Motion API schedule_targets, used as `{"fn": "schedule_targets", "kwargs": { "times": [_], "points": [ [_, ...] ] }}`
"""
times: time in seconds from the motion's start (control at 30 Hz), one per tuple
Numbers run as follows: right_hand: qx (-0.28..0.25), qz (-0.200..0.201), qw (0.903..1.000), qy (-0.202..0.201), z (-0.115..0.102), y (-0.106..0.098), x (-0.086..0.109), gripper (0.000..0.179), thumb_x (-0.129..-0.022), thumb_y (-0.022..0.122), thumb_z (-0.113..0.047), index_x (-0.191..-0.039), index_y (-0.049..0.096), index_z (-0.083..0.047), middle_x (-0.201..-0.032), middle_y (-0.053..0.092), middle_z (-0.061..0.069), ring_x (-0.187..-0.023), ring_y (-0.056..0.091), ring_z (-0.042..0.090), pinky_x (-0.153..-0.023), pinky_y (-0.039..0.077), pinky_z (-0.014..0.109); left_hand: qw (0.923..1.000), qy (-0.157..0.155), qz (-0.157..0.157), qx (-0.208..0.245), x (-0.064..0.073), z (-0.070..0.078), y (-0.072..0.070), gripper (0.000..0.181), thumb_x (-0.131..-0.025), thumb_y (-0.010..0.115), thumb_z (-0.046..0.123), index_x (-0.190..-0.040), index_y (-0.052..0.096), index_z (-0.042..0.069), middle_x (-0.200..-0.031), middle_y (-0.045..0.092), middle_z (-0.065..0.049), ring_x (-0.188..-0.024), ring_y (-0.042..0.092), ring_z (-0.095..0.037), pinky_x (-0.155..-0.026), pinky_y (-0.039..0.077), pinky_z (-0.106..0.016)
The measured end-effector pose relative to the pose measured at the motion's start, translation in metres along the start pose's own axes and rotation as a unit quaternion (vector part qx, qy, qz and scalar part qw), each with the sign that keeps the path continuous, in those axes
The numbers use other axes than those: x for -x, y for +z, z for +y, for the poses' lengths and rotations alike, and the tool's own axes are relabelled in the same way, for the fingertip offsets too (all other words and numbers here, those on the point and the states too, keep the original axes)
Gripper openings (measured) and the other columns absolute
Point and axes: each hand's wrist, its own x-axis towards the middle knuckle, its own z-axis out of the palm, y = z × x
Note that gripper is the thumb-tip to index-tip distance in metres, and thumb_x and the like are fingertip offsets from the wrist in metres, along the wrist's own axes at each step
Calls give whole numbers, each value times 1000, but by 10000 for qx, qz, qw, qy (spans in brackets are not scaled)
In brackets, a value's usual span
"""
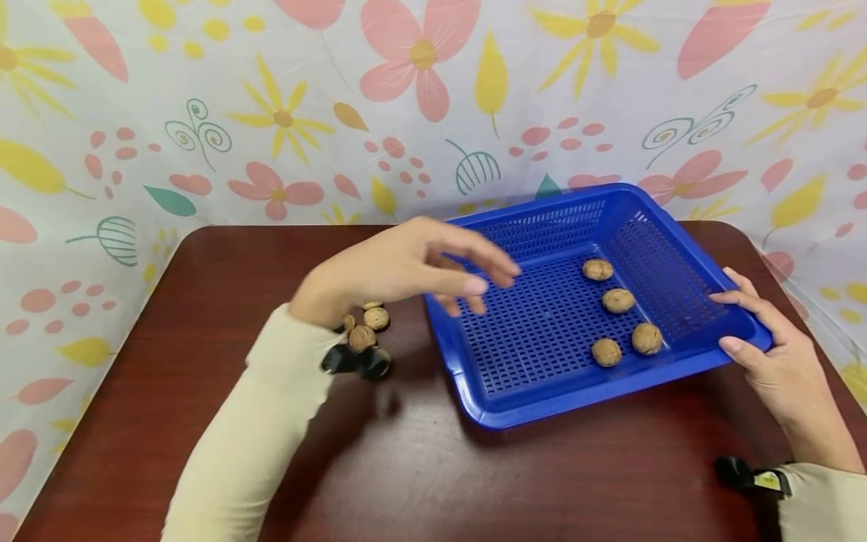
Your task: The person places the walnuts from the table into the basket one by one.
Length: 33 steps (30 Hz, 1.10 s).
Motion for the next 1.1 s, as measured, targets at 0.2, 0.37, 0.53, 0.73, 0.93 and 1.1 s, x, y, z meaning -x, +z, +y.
{"fn": "schedule_targets", "kwargs": {
  "times": [0.2,0.37,0.53,0.73,0.93,1.1],
  "points": [
    [-205,-10,9998,-37,2,0,0,40,-97,62,14,-137,57,14,-169,36,7,-156,29,16,-97,45,5,9934,-535,1010,118,75,-39,-4,29,-102,68,11,-130,72,13,-118,76,-13,-87,74,-26,-74,64,-40],
    [-236,-22,9997,30,2,0,0,42,-96,62,14,-138,56,15,-169,35,7,-152,32,18,-96,45,5,9774,-661,1790,912,121,-79,-5,32,-102,64,4,-135,67,8,-120,72,-14,-87,70,-26,-77,63,-37],
    [6,-17,10000,97,0,0,0,42,-97,61,14,-138,56,14,-170,34,7,-151,33,18,-96,45,4,9478,-839,2715,1446,153,-112,-4,40,-103,62,0,-140,63,15,-135,67,-6,-94,72,-15,-76,61,-26],
    [9,44,9999,121,-1,0,-1,42,-96,62,14,-138,57,13,-169,35,6,-151,34,18,-97,44,6,9261,-1020,3259,1605,166,-133,0,43,-103,64,2,-142,60,18,-142,61,-7,-93,72,-13,-75,60,-23],
    [-194,73,9998,78,0,1,-1,42,-94,64,14,-136,57,16,-168,38,7,-151,35,18,-100,43,8,9141,-1380,3594,1278,164,-145,3,50,-101,69,8,-149,55,13,-147,57,-7,-95,71,-15,-76,59,-25],
    [-131,62,9999,33,0,1,-1,42,-94,65,13,-135,58,15,-167,39,7,-151,35,18,-101,42,8,9129,-1681,3596,949,159,-153,6,57,-101,70,10,-153,48,6,-149,53,-12,-95,71,-13,-74,60,-27]
  ]
}}
